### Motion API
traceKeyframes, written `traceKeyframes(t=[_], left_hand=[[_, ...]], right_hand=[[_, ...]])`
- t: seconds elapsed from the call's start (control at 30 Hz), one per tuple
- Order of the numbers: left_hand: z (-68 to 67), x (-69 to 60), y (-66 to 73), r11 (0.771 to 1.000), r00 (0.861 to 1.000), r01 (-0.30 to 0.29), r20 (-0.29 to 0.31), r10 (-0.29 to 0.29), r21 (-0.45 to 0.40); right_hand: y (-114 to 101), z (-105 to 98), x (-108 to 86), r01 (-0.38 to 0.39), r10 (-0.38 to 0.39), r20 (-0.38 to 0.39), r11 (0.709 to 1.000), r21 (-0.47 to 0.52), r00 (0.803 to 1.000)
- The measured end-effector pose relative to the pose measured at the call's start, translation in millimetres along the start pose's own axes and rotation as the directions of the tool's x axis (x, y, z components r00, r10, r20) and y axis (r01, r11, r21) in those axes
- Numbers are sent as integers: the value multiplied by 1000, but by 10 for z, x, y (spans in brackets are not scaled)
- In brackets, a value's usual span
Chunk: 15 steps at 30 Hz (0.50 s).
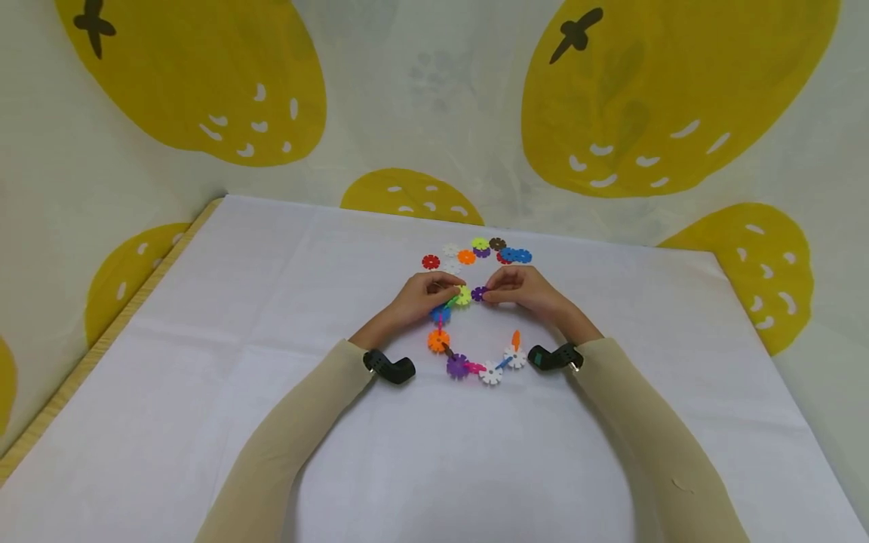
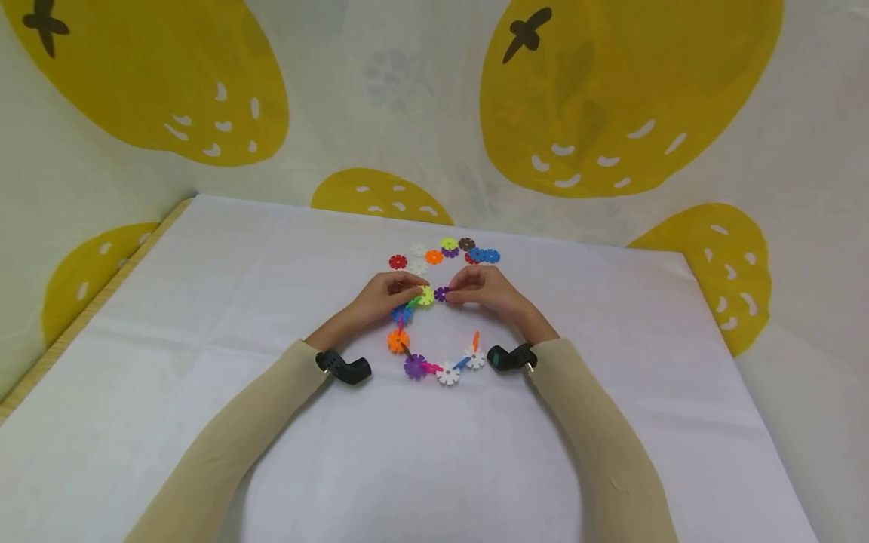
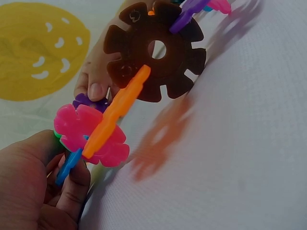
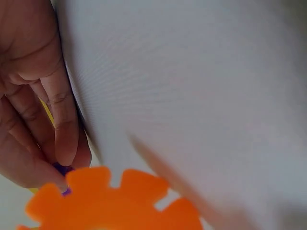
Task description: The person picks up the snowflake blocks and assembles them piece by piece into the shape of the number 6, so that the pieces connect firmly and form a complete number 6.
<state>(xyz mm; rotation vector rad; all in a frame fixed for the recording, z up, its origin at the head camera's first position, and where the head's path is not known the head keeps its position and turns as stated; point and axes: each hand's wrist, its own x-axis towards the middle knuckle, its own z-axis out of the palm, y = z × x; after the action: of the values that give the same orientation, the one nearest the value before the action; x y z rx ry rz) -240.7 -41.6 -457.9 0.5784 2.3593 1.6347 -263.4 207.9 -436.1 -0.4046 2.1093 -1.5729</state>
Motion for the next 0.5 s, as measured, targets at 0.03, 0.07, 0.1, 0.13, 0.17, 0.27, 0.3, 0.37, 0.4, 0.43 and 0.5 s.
traceKeyframes(t=[0.03, 0.07, 0.1, 0.13, 0.17, 0.27, 0.3, 0.37, 0.4, 0.43, 0.5], left_hand=[[0, 0, 0, 1000, 1000, 0, 4, 0, 2], [0, -1, -1, 1000, 1000, 2, 7, -2, 2], [-1, -1, -5, 1000, 1000, 2, 9, -2, 3], [-4, -2, -7, 1000, 1000, 2, 10, -2, 5], [-7, -4, -9, 1000, 1000, 2, 12, -2, 6], [-21, -10, -11, 1000, 1000, -1, 14, 1, 7], [-25, -11, -11, 1000, 1000, -4, 14, 4, 7], [-36, -17, -6, 1000, 1000, -2, 11, 2, 6], [-40, -19, -5, 1000, 1000, 0, 11, 0, 4], [-43, -21, -1, 1000, 1000, 0, 10, 0, 1], [-43, -26, 10, 1000, 1000, -4, 13, 4, 3]], right_hand=[[7, 1, -3, 9, -9, 1, 1000, 0, 1000], [14, 3, -3, 17, -17, 4, 1000, -1, 1000], [18, 8, -3, 29, -28, 9, 1000, -6, 1000], [22, 15, -1, 39, -39, 14, 999, -11, 999], [23, 26, 2, 48, -48, 18, 999, -16, 999], [11, 64, 11, 60, -60, 12, 998, -23, 998], [6, 75, 14, 62, -62, 6, 998, -22, 998], [0, 95, 23, 60, -61, -11, 998, -24, 998], [1, 105, 29, 61, -61, -17, 998, -27, 998], [3, 113, 34, 65, -65, -22, 997, -31, 998], [3, 129, 37, 79, -80, -28, 996, -42, 996]])
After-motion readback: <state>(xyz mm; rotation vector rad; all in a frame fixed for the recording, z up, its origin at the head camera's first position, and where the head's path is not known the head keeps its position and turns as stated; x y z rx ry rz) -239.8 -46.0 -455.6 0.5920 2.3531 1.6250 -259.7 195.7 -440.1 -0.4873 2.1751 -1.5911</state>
